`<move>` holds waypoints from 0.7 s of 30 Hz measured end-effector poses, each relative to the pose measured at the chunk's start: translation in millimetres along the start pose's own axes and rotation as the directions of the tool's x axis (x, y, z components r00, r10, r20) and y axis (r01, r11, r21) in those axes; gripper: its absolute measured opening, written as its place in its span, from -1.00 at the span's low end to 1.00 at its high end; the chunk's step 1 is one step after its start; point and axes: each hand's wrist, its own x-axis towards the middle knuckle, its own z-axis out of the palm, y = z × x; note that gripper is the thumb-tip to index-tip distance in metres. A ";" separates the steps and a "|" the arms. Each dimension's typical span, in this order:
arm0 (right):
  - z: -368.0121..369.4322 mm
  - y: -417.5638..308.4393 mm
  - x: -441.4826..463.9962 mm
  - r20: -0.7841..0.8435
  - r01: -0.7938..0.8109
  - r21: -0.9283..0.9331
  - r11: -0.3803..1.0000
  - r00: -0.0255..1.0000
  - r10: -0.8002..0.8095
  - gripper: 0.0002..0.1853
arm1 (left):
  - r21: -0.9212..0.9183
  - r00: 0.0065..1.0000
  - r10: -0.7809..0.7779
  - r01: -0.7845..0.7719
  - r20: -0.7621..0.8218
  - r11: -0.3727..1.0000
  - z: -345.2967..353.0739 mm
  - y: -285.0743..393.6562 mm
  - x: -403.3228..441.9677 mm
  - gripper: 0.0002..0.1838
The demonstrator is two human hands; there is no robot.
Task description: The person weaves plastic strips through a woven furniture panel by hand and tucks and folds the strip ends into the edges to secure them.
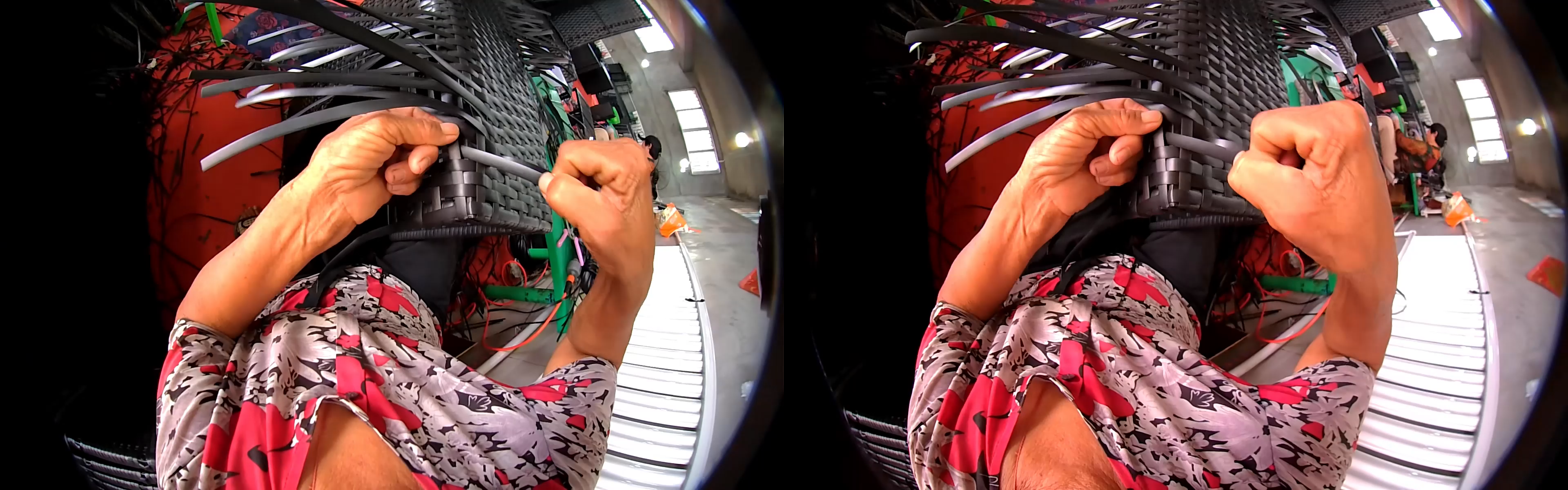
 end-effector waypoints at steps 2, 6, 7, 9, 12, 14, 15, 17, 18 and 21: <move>1.8 4.1 4.4 0.047 -0.022 0.000 1.000 0.999 0.022 -0.73 | 0.010 0.999 0.006 -0.006 -0.047 1.000 5.3 -1.1 -2.6 -0.96; 14.4 14.2 14.8 0.107 -0.082 0.052 0.995 0.991 0.076 -0.74 | 0.247 0.993 0.100 -0.084 -0.055 0.965 9.5 3.7 -13.6 -0.88; 17.6 15.7 17.1 0.109 -0.092 0.051 0.994 0.990 0.086 -0.73 | 0.434 0.985 0.164 -0.122 -0.061 0.893 10.3 5.2 -16.0 -0.85; 16.2 18.2 19.7 0.185 -0.059 -0.048 0.997 0.980 0.067 -0.82 | 0.529 0.966 0.259 -0.205 -0.028 0.823 3.4 3.3 -11.4 -0.88; 22.8 4.6 19.2 -0.246 0.259 -0.185 0.948 0.922 -0.300 -0.84 | 0.652 0.898 0.440 -0.351 0.030 0.672 1.2 8.2 -12.9 -0.88; 24.5 -13.3 16.4 -0.464 0.269 -0.369 0.890 0.776 -0.427 -0.78 | 0.603 0.936 0.352 -0.283 0.002 0.746 -3.7 21.2 -26.9 -0.92; 26.5 -18.6 15.3 -0.488 0.302 -0.401 0.865 0.728 -0.481 -0.78 | 0.590 0.947 0.319 -0.240 -0.032 0.771 -6.2 25.8 -33.4 -0.94; 36.6 -16.3 13.7 -0.254 0.454 -0.230 0.861 0.826 -0.503 -0.79 | 0.564 0.946 0.324 -0.261 -0.012 0.783 -15.4 31.0 -44.7 -0.91; 44.9 -16.3 15.7 -0.139 0.467 -0.165 0.868 0.861 -0.490 -0.79 | 0.545 0.953 0.301 -0.266 0.026 0.795 -14.3 34.6 -53.4 -0.89; 66.3 -2.6 27.8 -0.041 0.453 -0.099 0.886 0.888 -0.458 -0.79 | 0.484 0.951 0.298 -0.299 0.080 0.823 -22.6 32.7 -64.1 -0.85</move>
